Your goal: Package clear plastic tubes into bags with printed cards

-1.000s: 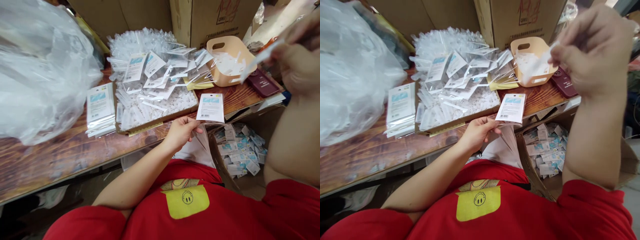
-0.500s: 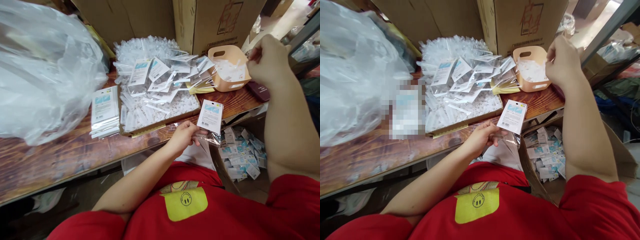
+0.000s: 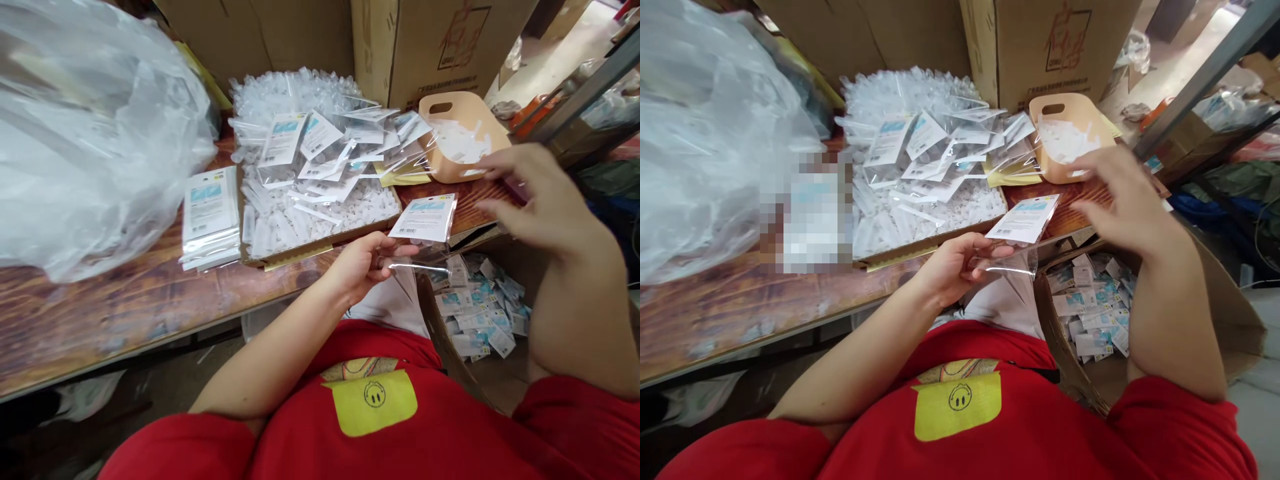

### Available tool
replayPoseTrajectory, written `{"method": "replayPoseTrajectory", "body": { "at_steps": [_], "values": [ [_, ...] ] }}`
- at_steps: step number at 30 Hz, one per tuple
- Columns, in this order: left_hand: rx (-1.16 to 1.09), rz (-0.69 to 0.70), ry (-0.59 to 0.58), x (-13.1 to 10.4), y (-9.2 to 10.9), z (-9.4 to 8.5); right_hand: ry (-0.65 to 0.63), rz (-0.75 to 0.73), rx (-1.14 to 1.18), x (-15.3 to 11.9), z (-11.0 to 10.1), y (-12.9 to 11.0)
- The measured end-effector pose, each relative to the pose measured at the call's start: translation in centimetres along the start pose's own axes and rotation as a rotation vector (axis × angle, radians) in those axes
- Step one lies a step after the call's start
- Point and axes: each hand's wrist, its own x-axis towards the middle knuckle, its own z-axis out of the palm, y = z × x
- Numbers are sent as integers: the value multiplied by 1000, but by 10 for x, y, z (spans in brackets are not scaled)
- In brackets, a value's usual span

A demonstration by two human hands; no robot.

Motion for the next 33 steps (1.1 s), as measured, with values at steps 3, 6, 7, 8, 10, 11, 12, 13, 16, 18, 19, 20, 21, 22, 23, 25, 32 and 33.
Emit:
{"method": "replayPoseTrajectory", "body": {
  "at_steps": [3, 6, 7, 8, 10, 11, 12, 13, 16, 18, 19, 20, 21, 22, 23, 25, 32, 33],
  "values": [
    [-4, 8, -52, -5, 5, 1, -106, -206, 110, -25, 13, -43],
    [76, 27, -164, -16, 11, 0, 56, -264, 74, -43, 25, -72],
    [127, 54, -210, -22, 14, -1, 120, -269, 84, -47, 27, -79],
    [186, 117, -244, -28, 17, -3, 180, -255, 119, -50, 27, -84],
    [304, 348, -241, -41, 24, -7, 281, -167, 245, -54, 25, -94],
    [359, 479, -217, -47, 27, -10, 314, -90, 318, -56, 23, -98],
    [406, 586, -203, -52, 29, -13, 329, -9, 387, -57, 23, -103],
    [449, 638, -221, -56, 31, -16, 323, 69, 446, -59, 23, -107],
    [503, 484, -472, -63, 28, -29, 228, 286, 577, -65, 34, -117],
    [462, 352, -619, -64, 21, -37, 161, 399, 678, -72, 48, -122],
    [436, 322, -633, -64, 16, -41, 135, 440, 742, -75, 54, -123],
    [421, 321, -610, -63, 11, -45, 109, 462, 814, -78, 61, -124],
    [418, 337, -565, -62, 5, -47, 89, 466, 888, -81, 66, -125],
    [422, 364, -513, -62, 1, -49, 78, 457, 958, -82, 70, -126],
    [429, 394, -467, -61, -3, -50, 70, 439, 1018, -82, 73, -126],
    [444, 446, -426, -62, -6, -49, 50, 387, 1101, -79, 73, -127],
    [596, 533, -412, -79, 3, -41, -142, 111, 957, -50, 50, -127],
    [608, 547, -412, -80, 3, -42, -168, 80, 936, -48, 48, -128]
  ]
}}
